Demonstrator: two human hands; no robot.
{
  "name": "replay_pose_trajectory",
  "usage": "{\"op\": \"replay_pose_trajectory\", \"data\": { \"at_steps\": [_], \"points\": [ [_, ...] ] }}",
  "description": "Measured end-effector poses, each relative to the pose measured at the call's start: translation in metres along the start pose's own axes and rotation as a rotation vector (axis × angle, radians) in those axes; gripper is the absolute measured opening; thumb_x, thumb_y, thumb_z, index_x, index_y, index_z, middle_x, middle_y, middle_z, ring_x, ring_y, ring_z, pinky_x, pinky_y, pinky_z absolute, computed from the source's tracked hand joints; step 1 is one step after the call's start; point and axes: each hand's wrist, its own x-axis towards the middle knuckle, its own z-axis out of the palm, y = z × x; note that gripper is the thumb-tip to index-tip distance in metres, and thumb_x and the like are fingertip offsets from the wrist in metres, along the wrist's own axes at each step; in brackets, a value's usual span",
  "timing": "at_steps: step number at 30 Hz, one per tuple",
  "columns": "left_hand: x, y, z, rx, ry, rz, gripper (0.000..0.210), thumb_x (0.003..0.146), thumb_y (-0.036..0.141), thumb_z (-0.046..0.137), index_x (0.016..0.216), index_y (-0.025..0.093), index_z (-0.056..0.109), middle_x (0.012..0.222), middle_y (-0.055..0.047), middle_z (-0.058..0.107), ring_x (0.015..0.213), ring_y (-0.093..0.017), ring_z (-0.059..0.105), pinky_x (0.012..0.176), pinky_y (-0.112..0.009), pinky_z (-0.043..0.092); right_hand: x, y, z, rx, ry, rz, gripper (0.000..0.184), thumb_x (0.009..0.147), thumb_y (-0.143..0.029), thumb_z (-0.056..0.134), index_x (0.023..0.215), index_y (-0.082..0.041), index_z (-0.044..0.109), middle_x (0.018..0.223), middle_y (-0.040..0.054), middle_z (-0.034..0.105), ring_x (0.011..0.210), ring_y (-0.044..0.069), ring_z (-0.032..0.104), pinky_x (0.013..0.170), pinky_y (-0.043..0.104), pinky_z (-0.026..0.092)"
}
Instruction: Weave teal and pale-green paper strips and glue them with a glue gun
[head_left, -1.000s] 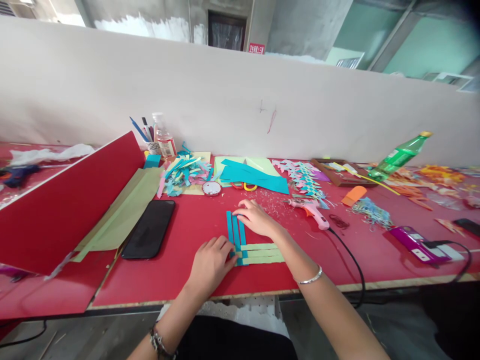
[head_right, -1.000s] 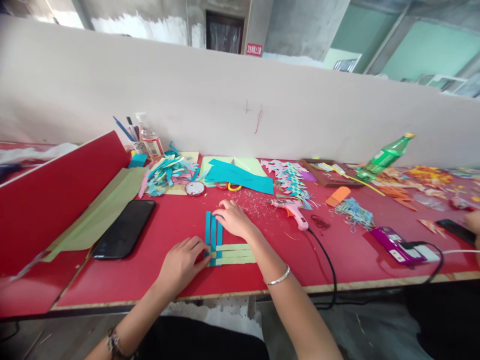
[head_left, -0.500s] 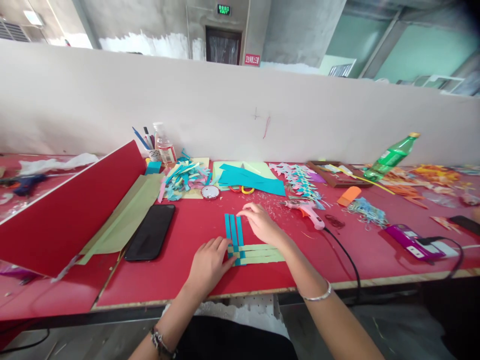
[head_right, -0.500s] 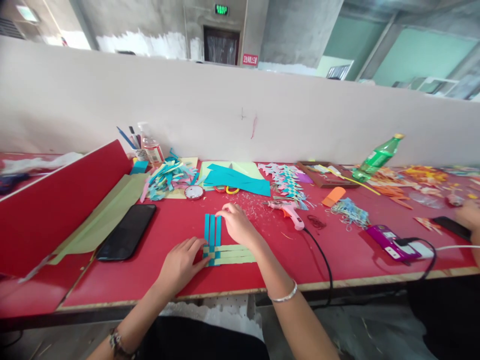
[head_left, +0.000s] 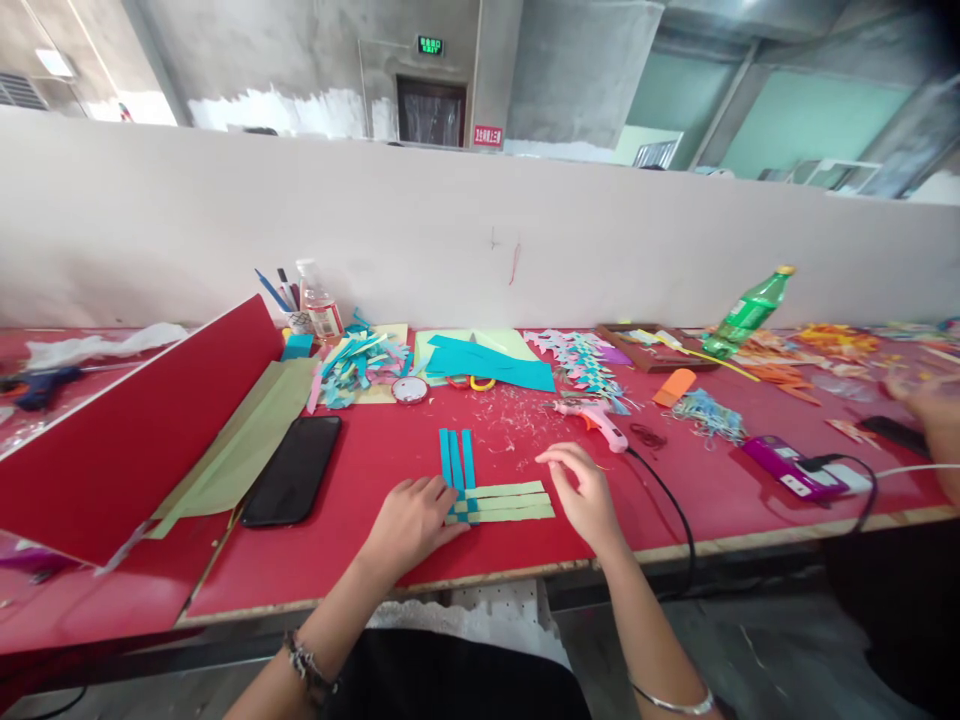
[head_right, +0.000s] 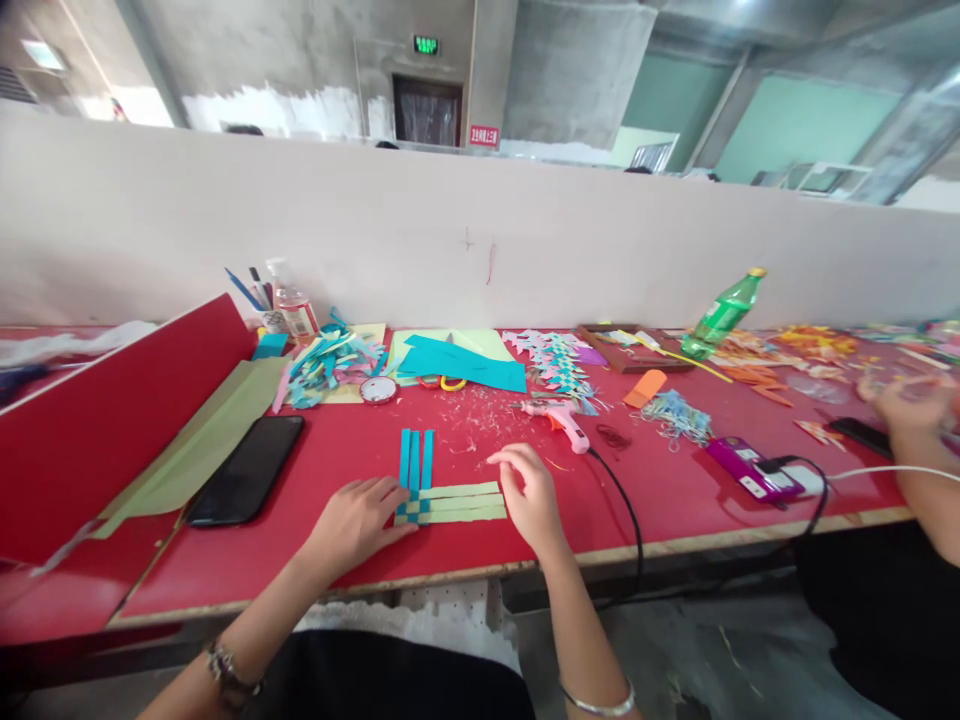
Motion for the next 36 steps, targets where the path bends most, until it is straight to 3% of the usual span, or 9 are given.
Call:
{"op": "replay_pose_trajectory", "data": {
  "at_steps": [5,10,14,17,25,28,31,34,36],
  "points": [
    [-0.001,-0.003,-0.002,0.053,0.03,0.143,0.029,0.09,0.021,0.03,0.076,0.018,0.055,0.068,-0.003,0.057,0.061,-0.013,0.055,0.058,-0.025,0.038,-0.009,0.017,0.002,0.063,0.186,0.099,0.016,0.078,-0.021,0.04,0.074,-0.019,0.055,0.077,0.0039,0.058,0.077,0.017,0.055,0.071,0.031,0.045],
    [0.0,-0.01,-0.003,0.039,0.054,0.074,0.028,0.09,0.02,0.029,0.078,0.019,0.055,0.073,-0.003,0.057,0.062,-0.013,0.054,0.058,-0.023,0.038,-0.012,0.026,0.003,0.151,0.252,0.207,0.016,0.075,-0.024,0.041,0.071,-0.018,0.055,0.073,0.0041,0.058,0.07,0.017,0.055,0.066,0.03,0.046],
    [0.005,-0.014,-0.016,-0.023,0.046,0.009,0.028,0.091,0.021,0.029,0.083,0.018,0.056,0.077,-0.003,0.057,0.068,-0.013,0.056,0.057,-0.021,0.039,-0.012,0.022,0.002,0.172,0.27,0.227,0.016,0.073,-0.024,0.041,0.07,-0.018,0.056,0.071,0.0035,0.058,0.068,0.016,0.055,0.064,0.029,0.046],
    [0.008,-0.015,-0.033,-0.152,0.045,-0.037,0.027,0.09,0.024,0.031,0.086,0.018,0.057,0.078,-0.002,0.056,0.067,-0.013,0.056,0.058,-0.021,0.04,-0.013,0.02,0.001,0.18,0.298,0.248,0.015,0.072,-0.024,0.043,0.069,-0.018,0.056,0.07,0.0029,0.058,0.067,0.016,0.055,0.063,0.029,0.046],
    [0.008,-0.006,-0.071,-0.708,0.211,-0.077,0.022,0.085,0.03,0.041,0.079,0.018,0.057,0.072,-0.002,0.058,0.065,-0.011,0.055,0.061,-0.021,0.043,-0.014,0.022,-0.003,0.207,0.353,0.305,0.017,0.071,-0.029,0.045,0.067,-0.017,0.057,0.066,0.0025,0.059,0.061,0.015,0.054,0.058,0.027,0.045],
    [0.012,-0.009,-0.063,-1.005,0.268,-0.256,0.022,0.081,0.036,0.046,0.076,0.017,0.055,0.065,0.0,0.058,0.056,-0.012,0.058,0.055,-0.021,0.046,-0.014,0.022,-0.002,0.208,0.351,0.313,0.017,0.071,-0.03,0.046,0.068,-0.017,0.057,0.065,0.0022,0.059,0.06,0.015,0.053,0.056,0.026,0.044],
    [0.014,-0.019,-0.038,-1.151,0.285,-0.512,0.026,0.077,0.042,0.047,0.076,0.016,0.052,0.064,0.001,0.058,0.05,-0.012,0.059,0.051,-0.023,0.048,-0.014,0.021,-0.002,0.206,0.357,0.321,0.017,0.071,-0.029,0.045,0.068,-0.017,0.057,0.065,0.0026,0.059,0.059,0.015,0.054,0.056,0.026,0.044],
    [0.005,-0.027,-0.015,-0.956,0.307,-0.619,0.025,0.077,0.037,0.046,0.092,0.017,0.048,0.068,0.001,0.058,0.052,-0.013,0.06,0.05,-0.023,0.046,-0.014,0.021,-0.001,0.199,0.376,0.33,0.018,0.071,-0.029,0.043,0.07,-0.017,0.056,0.065,0.0029,0.059,0.058,0.015,0.054,0.054,0.026,0.044],
    [-0.005,-0.026,-0.006,-0.581,0.247,-0.607,0.021,0.078,0.027,0.045,0.096,0.019,0.047,0.069,0.001,0.06,0.058,-0.014,0.06,0.052,-0.022,0.042,-0.014,0.022,-0.001,0.188,0.389,0.335,0.018,0.072,-0.029,0.043,0.072,-0.016,0.056,0.064,0.0028,0.058,0.057,0.015,0.054,0.053,0.026,0.043]
  ]
}}
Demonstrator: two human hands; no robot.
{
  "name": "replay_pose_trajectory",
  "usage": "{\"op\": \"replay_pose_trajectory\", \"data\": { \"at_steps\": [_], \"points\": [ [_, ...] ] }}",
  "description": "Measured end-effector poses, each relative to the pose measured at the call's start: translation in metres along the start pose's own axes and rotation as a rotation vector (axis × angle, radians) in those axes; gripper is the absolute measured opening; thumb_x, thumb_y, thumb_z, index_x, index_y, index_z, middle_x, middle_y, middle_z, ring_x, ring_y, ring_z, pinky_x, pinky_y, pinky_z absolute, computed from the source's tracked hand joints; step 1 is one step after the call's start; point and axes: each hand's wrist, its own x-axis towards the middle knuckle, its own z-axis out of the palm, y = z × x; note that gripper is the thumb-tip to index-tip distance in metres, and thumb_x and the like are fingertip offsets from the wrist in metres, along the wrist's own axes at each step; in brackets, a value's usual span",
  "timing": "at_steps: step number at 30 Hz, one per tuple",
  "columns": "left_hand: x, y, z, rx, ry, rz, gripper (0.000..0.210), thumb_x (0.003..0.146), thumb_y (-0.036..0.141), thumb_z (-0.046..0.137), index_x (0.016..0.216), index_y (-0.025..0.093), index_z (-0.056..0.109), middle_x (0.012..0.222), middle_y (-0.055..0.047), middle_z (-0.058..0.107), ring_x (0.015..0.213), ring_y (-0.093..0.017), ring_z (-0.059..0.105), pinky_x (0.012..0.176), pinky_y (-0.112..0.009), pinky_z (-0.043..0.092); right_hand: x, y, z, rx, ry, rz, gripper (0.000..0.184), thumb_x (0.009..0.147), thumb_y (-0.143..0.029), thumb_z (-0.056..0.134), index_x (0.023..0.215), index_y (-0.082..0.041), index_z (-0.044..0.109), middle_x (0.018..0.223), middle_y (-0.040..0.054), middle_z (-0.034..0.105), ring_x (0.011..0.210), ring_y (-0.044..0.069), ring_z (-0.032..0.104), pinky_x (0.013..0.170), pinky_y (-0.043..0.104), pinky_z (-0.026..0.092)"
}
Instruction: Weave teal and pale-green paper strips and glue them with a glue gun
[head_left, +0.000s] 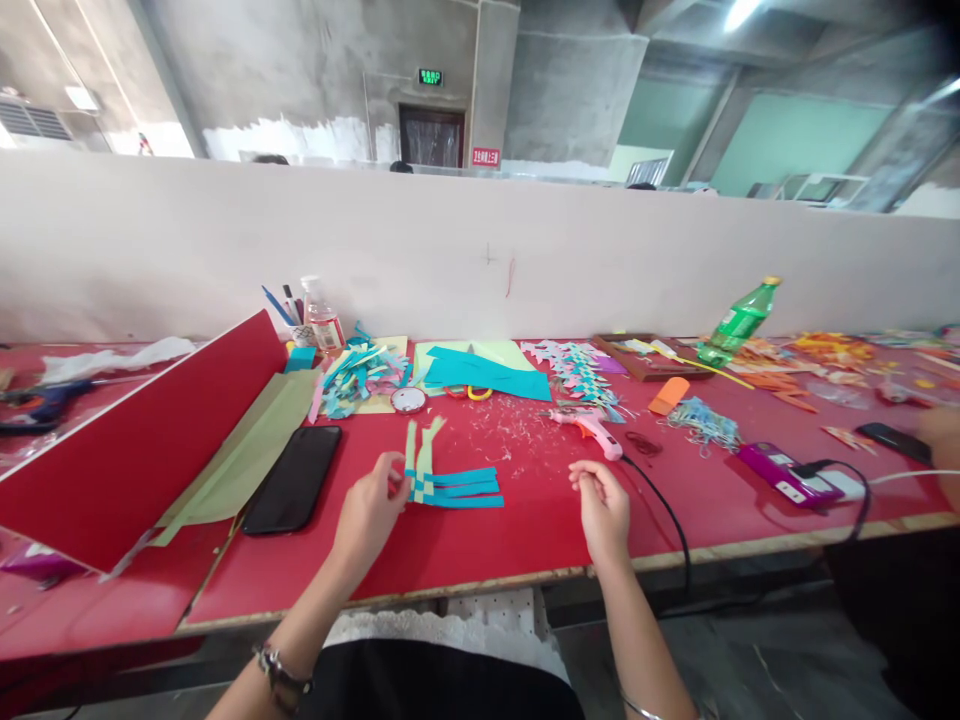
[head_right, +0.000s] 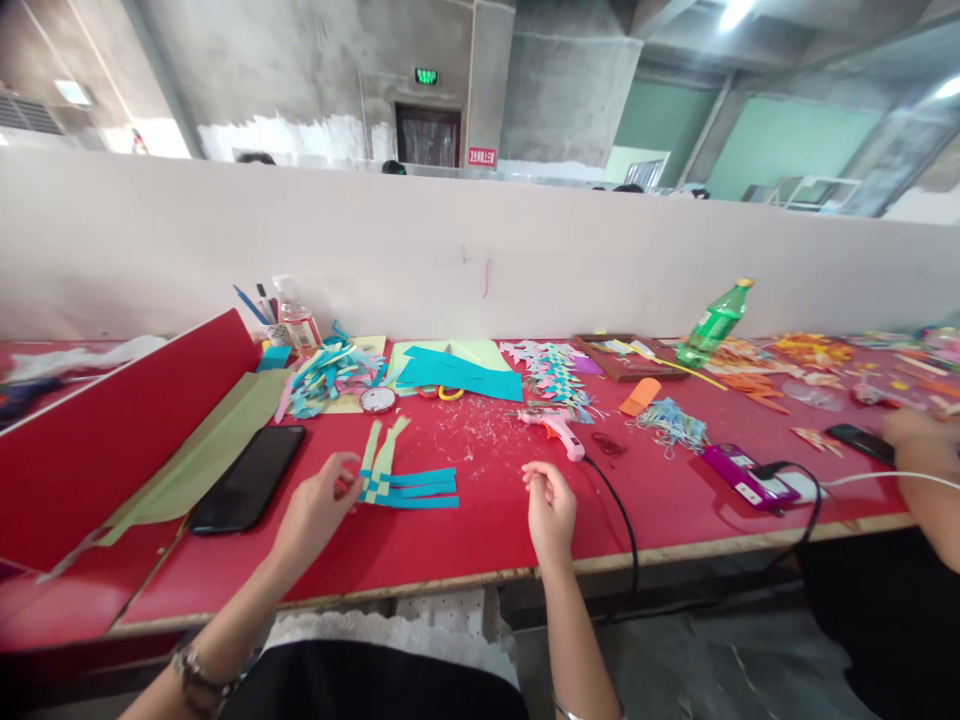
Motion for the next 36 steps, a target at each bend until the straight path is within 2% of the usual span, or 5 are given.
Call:
{"op": "replay_pose_trajectory", "data": {
  "at_steps": [6,11,15,26,36],
  "points": [
    [-0.026,0.002,0.003,0.496,-0.101,-0.055,0.014,0.081,0.029,0.043,0.092,0.025,0.05,0.075,0.001,0.065,0.06,-0.015,0.06,0.044,-0.018,0.028,-0.011,-0.007,0.005,-0.125,-0.014,-0.156,0.017,0.075,-0.024,0.041,0.078,-0.017,0.056,0.076,0.0068,0.059,0.071,0.018,0.055,0.068,0.032,0.044],
    [-0.03,0.006,0.009,0.529,-0.085,0.146,0.015,0.083,0.024,0.042,0.092,0.022,0.053,0.086,-0.003,0.062,0.078,-0.017,0.059,0.055,-0.02,0.039,-0.05,-0.047,0.027,-0.44,-0.46,-0.531,0.029,0.083,-0.021,0.037,0.106,-0.023,0.055,0.1,0.008,0.058,0.096,0.02,0.051,0.086,0.036,0.038],
    [-0.03,0.004,0.01,0.476,-0.18,0.365,0.019,0.082,0.016,0.043,0.095,0.021,0.056,0.09,-0.003,0.059,0.086,-0.017,0.055,0.074,-0.026,0.042,-0.079,-0.068,0.051,-0.629,-0.713,-0.611,0.038,0.084,-0.036,0.039,0.121,-0.027,0.044,0.12,0.0074,0.049,0.11,0.022,0.043,0.097,0.045,0.026],
    [-0.033,-0.004,0.014,0.357,-0.129,0.32,0.018,0.083,0.02,0.042,0.088,0.02,0.059,0.087,-0.004,0.059,0.082,-0.017,0.055,0.07,-0.026,0.044,-0.065,-0.049,0.044,-0.913,-0.498,-0.469,0.035,0.086,-0.039,0.034,0.111,-0.024,0.053,0.119,0.0116,0.049,0.109,0.027,0.042,0.092,0.054,0.023],
    [-0.033,-0.01,0.018,0.317,-0.123,0.33,0.016,0.082,0.017,0.043,0.085,0.02,0.058,0.086,-0.003,0.059,0.081,-0.017,0.054,0.071,-0.027,0.044,-0.071,-0.052,0.055,-0.868,-0.515,-0.481,0.031,0.084,-0.039,0.037,0.107,-0.029,0.054,0.12,0.0089,0.049,0.108,0.026,0.043,0.091,0.051,0.026]
  ]
}}
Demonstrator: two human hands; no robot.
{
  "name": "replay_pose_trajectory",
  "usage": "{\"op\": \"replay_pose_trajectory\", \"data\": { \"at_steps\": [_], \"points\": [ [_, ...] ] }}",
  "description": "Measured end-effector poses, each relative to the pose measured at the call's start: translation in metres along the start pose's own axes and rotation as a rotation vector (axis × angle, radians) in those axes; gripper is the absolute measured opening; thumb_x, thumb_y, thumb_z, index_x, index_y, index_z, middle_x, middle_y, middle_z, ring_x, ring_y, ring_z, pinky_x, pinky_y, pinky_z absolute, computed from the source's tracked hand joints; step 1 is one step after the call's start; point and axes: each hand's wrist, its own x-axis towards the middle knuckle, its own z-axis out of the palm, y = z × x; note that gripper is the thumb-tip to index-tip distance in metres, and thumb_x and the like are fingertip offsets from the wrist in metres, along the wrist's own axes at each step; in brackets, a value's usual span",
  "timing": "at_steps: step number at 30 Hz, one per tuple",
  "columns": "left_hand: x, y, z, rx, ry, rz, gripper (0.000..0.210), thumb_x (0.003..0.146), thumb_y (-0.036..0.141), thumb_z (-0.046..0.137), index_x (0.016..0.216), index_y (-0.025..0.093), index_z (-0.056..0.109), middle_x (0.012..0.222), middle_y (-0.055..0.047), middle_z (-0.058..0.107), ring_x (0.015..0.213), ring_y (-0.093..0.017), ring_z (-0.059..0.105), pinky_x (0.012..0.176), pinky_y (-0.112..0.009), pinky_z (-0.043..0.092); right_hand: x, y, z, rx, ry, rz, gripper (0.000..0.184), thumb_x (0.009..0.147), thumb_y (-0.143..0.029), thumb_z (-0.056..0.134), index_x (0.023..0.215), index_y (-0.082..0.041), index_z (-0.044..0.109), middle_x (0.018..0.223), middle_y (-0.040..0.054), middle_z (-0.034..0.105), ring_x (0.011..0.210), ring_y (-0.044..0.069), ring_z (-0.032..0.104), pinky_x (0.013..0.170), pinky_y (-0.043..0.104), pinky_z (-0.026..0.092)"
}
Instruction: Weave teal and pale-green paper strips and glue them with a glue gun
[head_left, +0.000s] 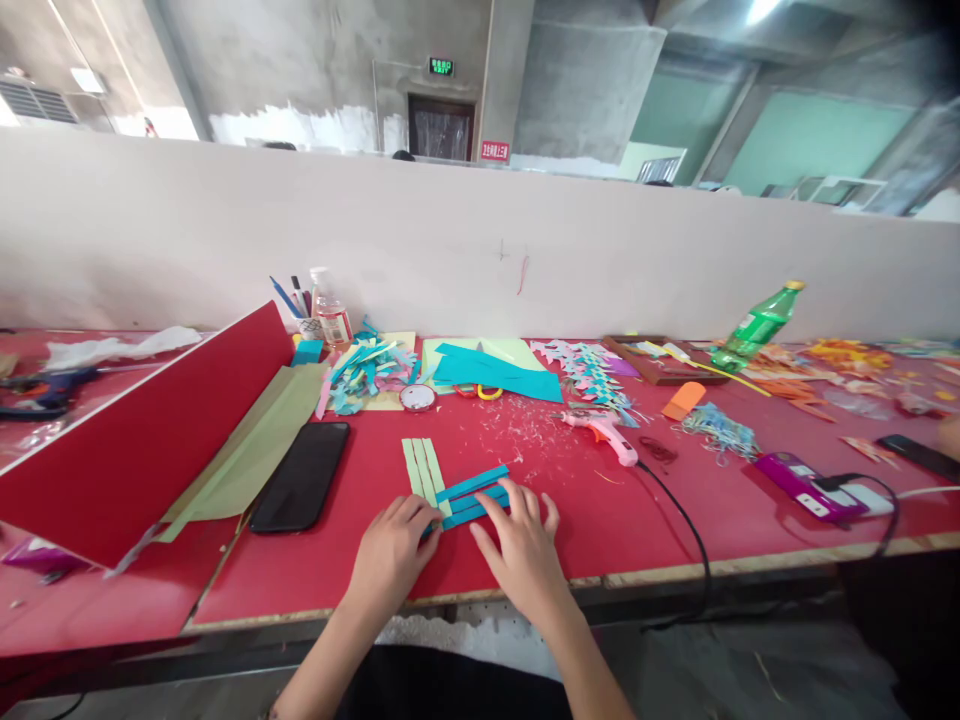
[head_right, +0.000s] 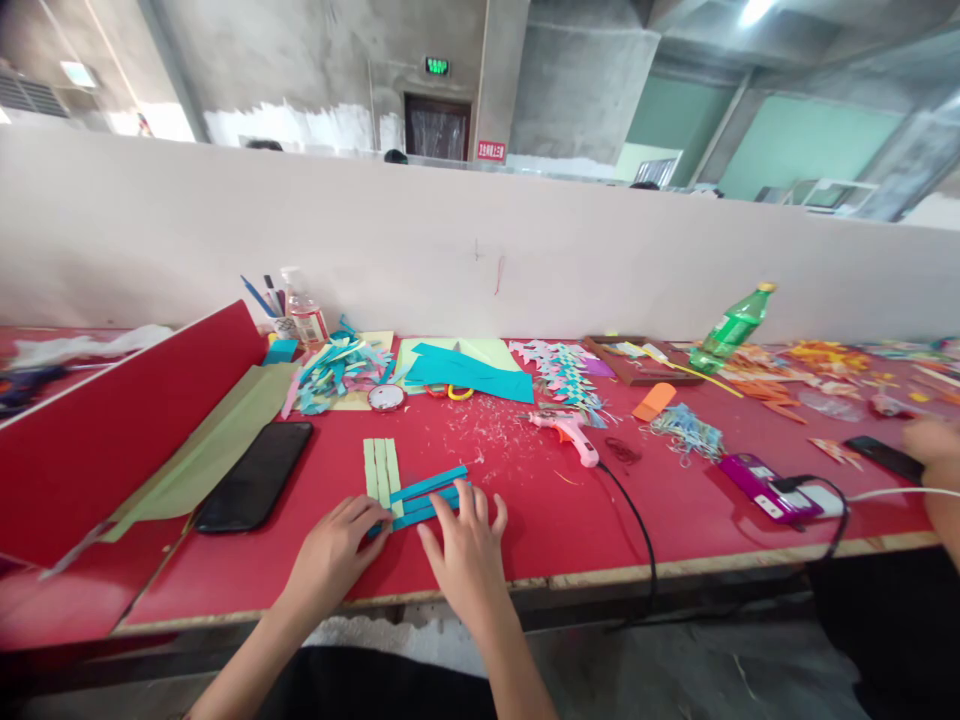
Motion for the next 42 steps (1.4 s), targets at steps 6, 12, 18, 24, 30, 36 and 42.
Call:
{"op": "replay_pose_trajectory", "data": {
  "at_steps": [6,12,18,24,30,36,42],
  "points": [
    [0.0,-0.002,0.003,0.016,0.09,0.013,0.017,0.082,0.021,0.042,0.091,0.021,0.056,0.091,-0.005,0.054,0.083,-0.018,0.052,0.072,-0.029,0.044,0.009,0.007,0.002,-0.004,0.096,0.179,0.039,0.083,-0.04,0.039,0.112,-0.017,0.05,0.106,0.0131,0.057,0.099,0.025,0.049,0.088,0.045,0.029],
    [0.001,-0.007,-0.001,0.015,0.088,-0.062,0.021,0.079,0.027,0.049,0.098,0.02,0.054,0.096,-0.006,0.053,0.087,-0.021,0.052,0.073,-0.031,0.045,0.02,0.003,0.009,0.028,0.005,0.226,0.041,0.077,-0.032,0.048,0.115,-0.016,0.044,0.103,0.014,0.056,0.096,0.029,0.05,0.079,0.045,0.034],
    [0.006,-0.002,-0.009,0.004,-0.013,-0.108,0.018,0.078,0.025,0.05,0.095,0.02,0.056,0.095,-0.005,0.055,0.088,-0.02,0.053,0.073,-0.03,0.044,0.025,0.019,0.015,0.271,0.072,0.183,0.024,0.075,-0.019,0.045,0.098,-0.019,0.05,0.093,0.008,0.058,0.087,0.022,0.055,0.074,0.035,0.039],
    [0.007,0.0,-0.012,-0.015,-0.036,-0.113,0.017,0.08,0.026,0.049,0.094,0.021,0.056,0.095,-0.005,0.055,0.088,-0.019,0.052,0.073,-0.03,0.043,0.026,0.028,0.005,0.572,0.04,0.244,0.015,0.075,-0.023,0.044,0.083,-0.019,0.055,0.079,0.0043,0.062,0.075,0.017,0.059,0.066,0.026,0.044],
    [0.01,0.002,-0.012,0.007,-0.083,-0.075,0.018,0.08,0.02,0.045,0.094,0.02,0.056,0.095,-0.006,0.054,0.088,-0.02,0.052,0.073,-0.03,0.044,0.029,0.03,-0.009,0.649,0.042,0.225,0.02,0.078,-0.028,0.042,0.088,-0.02,0.057,0.085,0.0051,0.065,0.076,0.018,0.061,0.068,0.027,0.045],
    [0.018,0.011,-0.011,0.041,-0.17,0.007,0.027,0.074,0.014,0.05,0.1,0.02,0.054,0.094,-0.005,0.056,0.087,-0.019,0.054,0.073,-0.028,0.043,0.036,0.022,-0.02,0.671,-0.045,0.221,0.028,0.08,-0.031,0.042,0.104,-0.023,0.056,0.068,0.002,0.064,0.064,0.017,0.061,0.059,0.025,0.046],
    [0.025,0.03,-0.009,0.231,-0.084,-0.131,0.026,0.083,0.036,0.041,0.085,0.016,0.057,0.077,-0.008,0.059,0.074,-0.022,0.059,0.061,-0.029,0.042,0.04,-0.001,-0.03,1.079,-0.111,0.139,0.03,0.08,-0.031,0.043,0.109,-0.02,0.048,0.073,0.0004,0.058,0.063,0.012,0.059,0.06,0.024,0.048]
  ]
}}
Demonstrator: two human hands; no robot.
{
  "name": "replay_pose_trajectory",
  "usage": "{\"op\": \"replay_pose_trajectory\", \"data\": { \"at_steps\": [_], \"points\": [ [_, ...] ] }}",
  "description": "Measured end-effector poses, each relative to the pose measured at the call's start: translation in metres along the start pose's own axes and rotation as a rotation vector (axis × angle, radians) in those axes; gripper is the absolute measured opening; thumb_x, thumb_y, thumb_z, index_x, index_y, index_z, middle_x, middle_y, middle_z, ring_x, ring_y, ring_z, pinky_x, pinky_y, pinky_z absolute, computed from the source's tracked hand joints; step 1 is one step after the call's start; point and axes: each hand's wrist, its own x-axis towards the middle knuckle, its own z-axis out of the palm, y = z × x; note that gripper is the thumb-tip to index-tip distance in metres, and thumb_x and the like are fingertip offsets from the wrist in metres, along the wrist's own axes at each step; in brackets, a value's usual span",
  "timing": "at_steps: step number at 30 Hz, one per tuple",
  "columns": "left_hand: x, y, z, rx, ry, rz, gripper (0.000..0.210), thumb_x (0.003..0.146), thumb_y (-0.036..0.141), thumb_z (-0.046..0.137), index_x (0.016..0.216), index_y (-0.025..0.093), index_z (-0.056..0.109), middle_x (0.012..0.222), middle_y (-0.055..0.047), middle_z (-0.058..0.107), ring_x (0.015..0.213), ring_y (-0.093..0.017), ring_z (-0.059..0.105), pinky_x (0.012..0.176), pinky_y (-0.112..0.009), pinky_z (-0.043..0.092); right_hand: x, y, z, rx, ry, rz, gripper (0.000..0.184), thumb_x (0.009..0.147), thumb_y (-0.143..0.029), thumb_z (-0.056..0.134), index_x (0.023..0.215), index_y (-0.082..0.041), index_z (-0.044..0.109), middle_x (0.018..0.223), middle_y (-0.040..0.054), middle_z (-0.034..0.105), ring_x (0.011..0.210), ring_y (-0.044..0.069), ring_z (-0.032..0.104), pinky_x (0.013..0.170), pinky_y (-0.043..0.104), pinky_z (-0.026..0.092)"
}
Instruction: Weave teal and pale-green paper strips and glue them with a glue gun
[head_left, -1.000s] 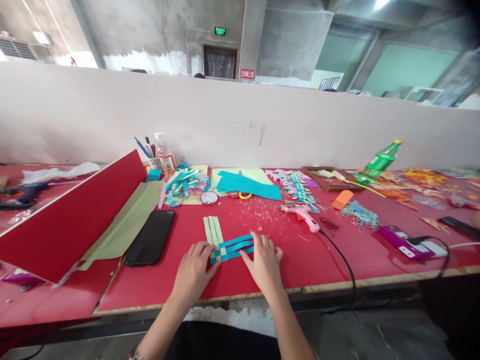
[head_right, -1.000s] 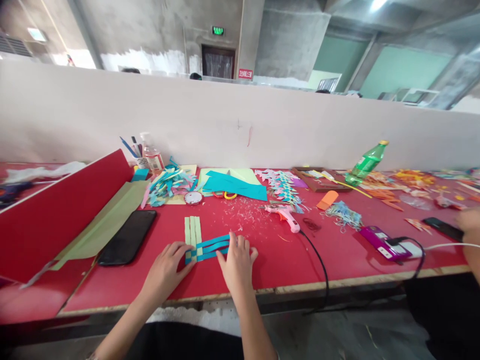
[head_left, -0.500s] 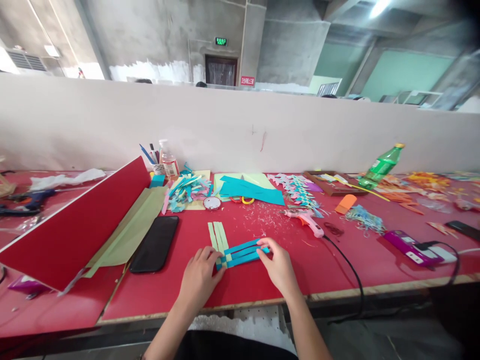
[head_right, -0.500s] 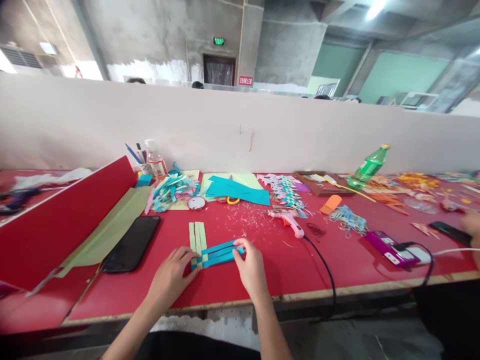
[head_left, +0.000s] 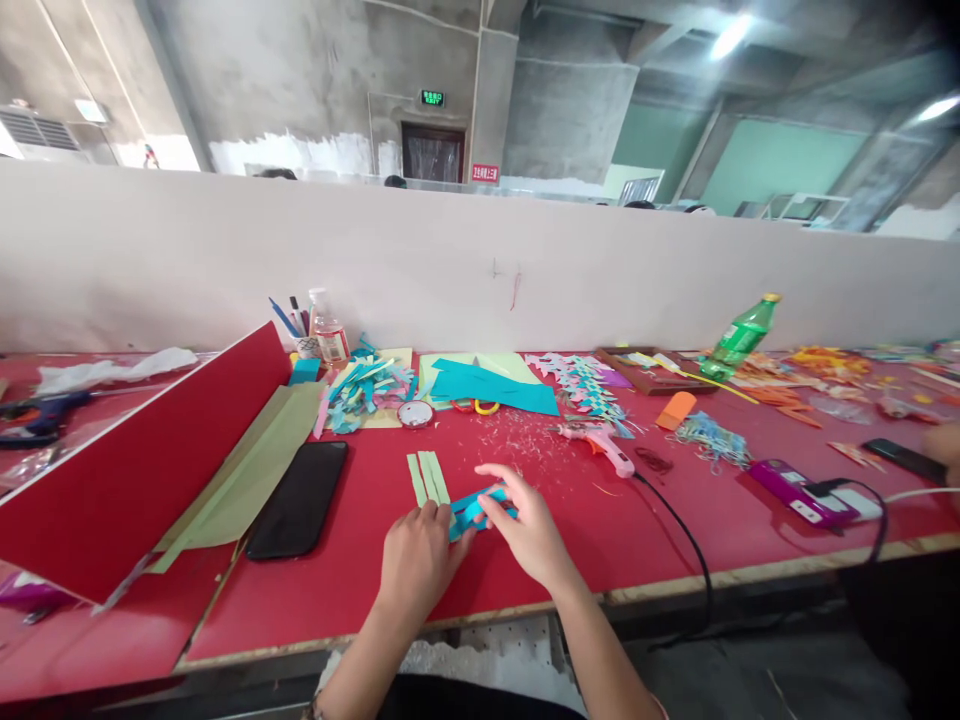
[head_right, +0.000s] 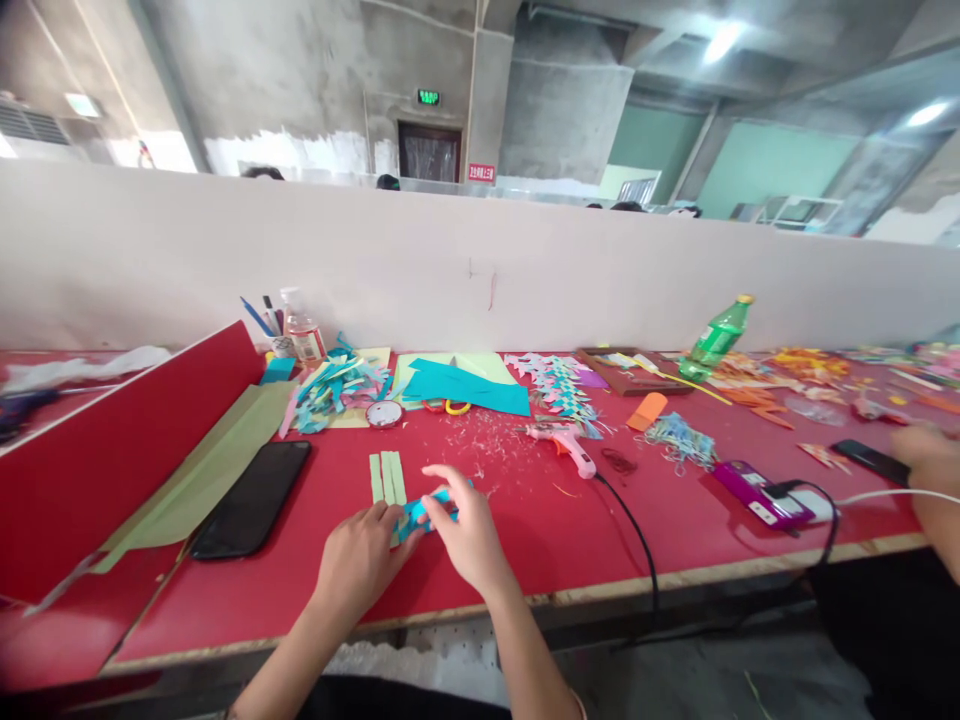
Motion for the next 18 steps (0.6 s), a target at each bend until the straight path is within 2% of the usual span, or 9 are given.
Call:
{"op": "replay_pose_trajectory", "data": {
  "at_steps": [3,5,7,9,11,12,15,18],
  "points": [
    [0.002,0.001,0.0,0.054,-0.004,-0.019,0.027,0.086,0.025,0.034,0.077,0.015,0.057,0.071,-0.007,0.059,0.065,-0.021,0.06,0.053,-0.025,0.039,0.003,0.0,-0.008,0.039,-0.016,-0.039,0.037,0.082,-0.032,0.041,0.117,-0.02,0.039,0.075,0.0004,0.059,0.063,0.011,0.058,0.063,0.025,0.048],
    [0.002,-0.001,0.001,0.052,0.006,-0.035,0.028,0.087,0.023,0.032,0.076,0.016,0.057,0.07,-0.007,0.06,0.062,-0.02,0.06,0.049,-0.024,0.037,0.009,0.007,-0.027,-0.034,0.015,-0.058,0.04,0.083,-0.034,0.038,0.12,-0.019,0.033,0.08,0.0024,0.061,0.066,0.012,0.058,0.065,0.026,0.048],
    [0.001,-0.005,0.001,0.027,0.019,-0.062,0.032,0.088,0.026,0.03,0.075,0.015,0.057,0.069,-0.006,0.06,0.062,-0.019,0.06,0.047,-0.022,0.034,0.017,0.019,-0.056,-0.286,0.167,-0.063,0.038,0.084,-0.034,0.037,0.118,-0.018,0.036,0.085,0.0053,0.061,0.071,0.013,0.059,0.066,0.026,0.047],
    [-0.001,-0.01,0.0,-0.001,0.015,-0.089,0.035,0.088,0.03,0.029,0.074,0.015,0.058,0.067,-0.006,0.06,0.06,-0.018,0.06,0.045,-0.021,0.032,0.025,0.034,-0.087,-0.784,0.441,0.027,0.032,0.081,-0.035,0.041,0.107,-0.016,0.047,0.086,0.0082,0.06,0.077,0.015,0.058,0.063,0.025,0.044],
    [-0.003,-0.014,0.0,-0.036,0.02,-0.098,0.036,0.088,0.032,0.03,0.074,0.016,0.058,0.068,-0.006,0.06,0.059,-0.018,0.059,0.045,-0.021,0.03,0.03,0.05,-0.115,-0.918,0.565,0.113,0.032,0.08,-0.032,0.042,0.103,-0.011,0.05,0.095,0.0183,0.055,0.092,0.025,0.053,0.063,0.032,0.041],
    [-0.005,-0.017,0.001,-0.053,0.036,-0.095,0.036,0.088,0.032,0.03,0.075,0.016,0.059,0.07,-0.006,0.061,0.059,-0.018,0.059,0.045,-0.022,0.031,0.031,0.058,-0.126,-0.957,0.599,0.155,0.03,0.08,-0.031,0.042,0.097,-0.009,0.052,0.093,0.021,0.055,0.093,0.028,0.052,0.061,0.034,0.04],
    [-0.009,-0.023,0.003,-0.084,0.094,-0.084,0.035,0.088,0.031,0.03,0.074,0.017,0.059,0.074,-0.006,0.061,0.064,-0.017,0.059,0.051,-0.023,0.033,0.032,0.075,-0.146,-1.026,0.569,0.228,0.019,0.077,-0.027,0.046,0.076,-0.011,0.056,0.079,0.0168,0.056,0.084,0.026,0.055,0.058,0.032,0.036],
    [-0.011,-0.027,0.007,-0.115,0.098,-0.128,0.035,0.088,0.029,0.03,0.07,0.017,0.057,0.07,-0.005,0.06,0.063,-0.016,0.057,0.051,-0.022,0.032,0.032,0.081,-0.151,-1.048,0.518,0.247,0.022,0.081,-0.024,0.039,0.075,-0.01,0.055,0.077,0.0169,0.057,0.076,0.022,0.058,0.056,0.03,0.034]
  ]
}}
